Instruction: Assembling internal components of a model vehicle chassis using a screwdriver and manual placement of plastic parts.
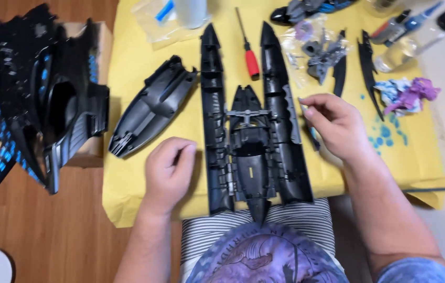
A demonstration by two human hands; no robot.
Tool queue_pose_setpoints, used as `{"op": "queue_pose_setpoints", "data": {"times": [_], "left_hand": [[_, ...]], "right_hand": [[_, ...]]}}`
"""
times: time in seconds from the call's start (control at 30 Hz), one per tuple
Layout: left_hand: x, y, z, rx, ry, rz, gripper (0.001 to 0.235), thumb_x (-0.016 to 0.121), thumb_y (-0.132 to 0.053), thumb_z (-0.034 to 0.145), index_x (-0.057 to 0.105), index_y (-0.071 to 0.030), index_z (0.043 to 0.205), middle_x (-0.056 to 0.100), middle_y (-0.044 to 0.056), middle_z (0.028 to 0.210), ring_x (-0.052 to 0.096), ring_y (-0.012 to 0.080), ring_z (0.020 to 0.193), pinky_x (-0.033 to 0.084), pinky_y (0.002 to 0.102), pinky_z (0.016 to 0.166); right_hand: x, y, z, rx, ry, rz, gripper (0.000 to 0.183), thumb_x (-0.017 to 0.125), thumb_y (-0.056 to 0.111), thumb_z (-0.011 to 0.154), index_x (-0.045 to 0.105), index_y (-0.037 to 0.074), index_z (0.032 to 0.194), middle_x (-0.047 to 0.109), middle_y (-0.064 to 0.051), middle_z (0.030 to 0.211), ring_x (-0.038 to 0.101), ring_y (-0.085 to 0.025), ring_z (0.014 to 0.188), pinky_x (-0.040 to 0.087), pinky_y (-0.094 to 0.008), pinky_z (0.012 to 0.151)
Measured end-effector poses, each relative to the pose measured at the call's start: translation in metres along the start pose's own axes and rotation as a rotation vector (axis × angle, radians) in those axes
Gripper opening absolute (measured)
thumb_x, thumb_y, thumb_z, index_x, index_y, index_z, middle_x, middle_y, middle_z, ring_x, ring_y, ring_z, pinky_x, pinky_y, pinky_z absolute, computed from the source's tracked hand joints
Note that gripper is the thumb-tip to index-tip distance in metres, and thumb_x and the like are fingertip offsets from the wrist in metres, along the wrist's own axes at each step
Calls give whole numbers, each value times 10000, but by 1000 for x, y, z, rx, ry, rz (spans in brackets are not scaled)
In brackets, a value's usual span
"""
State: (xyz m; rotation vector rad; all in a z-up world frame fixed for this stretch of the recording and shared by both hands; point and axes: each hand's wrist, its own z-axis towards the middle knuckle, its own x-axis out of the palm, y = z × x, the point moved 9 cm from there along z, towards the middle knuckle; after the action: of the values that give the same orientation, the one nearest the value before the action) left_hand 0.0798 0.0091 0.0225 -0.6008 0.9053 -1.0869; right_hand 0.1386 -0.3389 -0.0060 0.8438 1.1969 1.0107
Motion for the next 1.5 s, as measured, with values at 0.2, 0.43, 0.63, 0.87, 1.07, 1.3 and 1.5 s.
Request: {"op": "queue_pose_setpoints", "data": {"times": [0.2,0.43,0.63,0.87,1.07,1.3,1.5], "left_hand": [[40,-92,23,347,280,184,105,716,-123,905,778,-131,989,733,22,887,728,266,850,573,377,752],[132,-107,37,676,470,415,104,653,-163,965,702,-103,895,663,52,858,686,278,907,540,413,788],[170,-90,43,651,594,488,114,704,-205,928,732,-114,991,691,35,915,696,242,961,528,420,856],[184,-78,36,650,619,493,117,742,-209,883,720,-119,954,697,41,901,694,250,947,507,443,871],[183,-72,36,665,606,483,117,728,-241,881,701,-149,947,685,25,896,689,232,929,497,429,875],[181,-74,37,654,587,450,83,709,-241,909,701,-158,919,687,12,879,689,221,911,493,419,870],[178,-76,40,656,588,430,88,678,-231,953,711,-166,904,690,-4,856,695,201,901,491,406,888]], "right_hand": [[5,14,17,-26,-20,128,189,649,-41,981,699,-30,1163,634,-73,833,648,-126,709,553,-276,699],[5,32,25,-324,-48,-149,135,750,22,934,783,51,1062,680,-107,849,666,-232,759,535,-366,725],[14,46,18,-389,77,-85,144,663,14,966,765,39,1064,703,-138,919,698,-322,834,552,-429,770],[23,44,15,-399,118,-114,142,653,19,961,750,55,1059,697,-131,913,694,-341,855,557,-449,766],[25,35,19,-370,142,-124,139,676,37,942,753,79,1050,695,-117,888,688,-323,820,556,-429,729],[22,31,21,-271,143,-94,158,709,44,907,760,93,1049,686,-81,858,664,-219,769,549,-365,689],[16,27,25,-223,91,-74,164,668,17,932,758,68,1060,671,-105,823,665,-234,759,544,-371,671]]}}
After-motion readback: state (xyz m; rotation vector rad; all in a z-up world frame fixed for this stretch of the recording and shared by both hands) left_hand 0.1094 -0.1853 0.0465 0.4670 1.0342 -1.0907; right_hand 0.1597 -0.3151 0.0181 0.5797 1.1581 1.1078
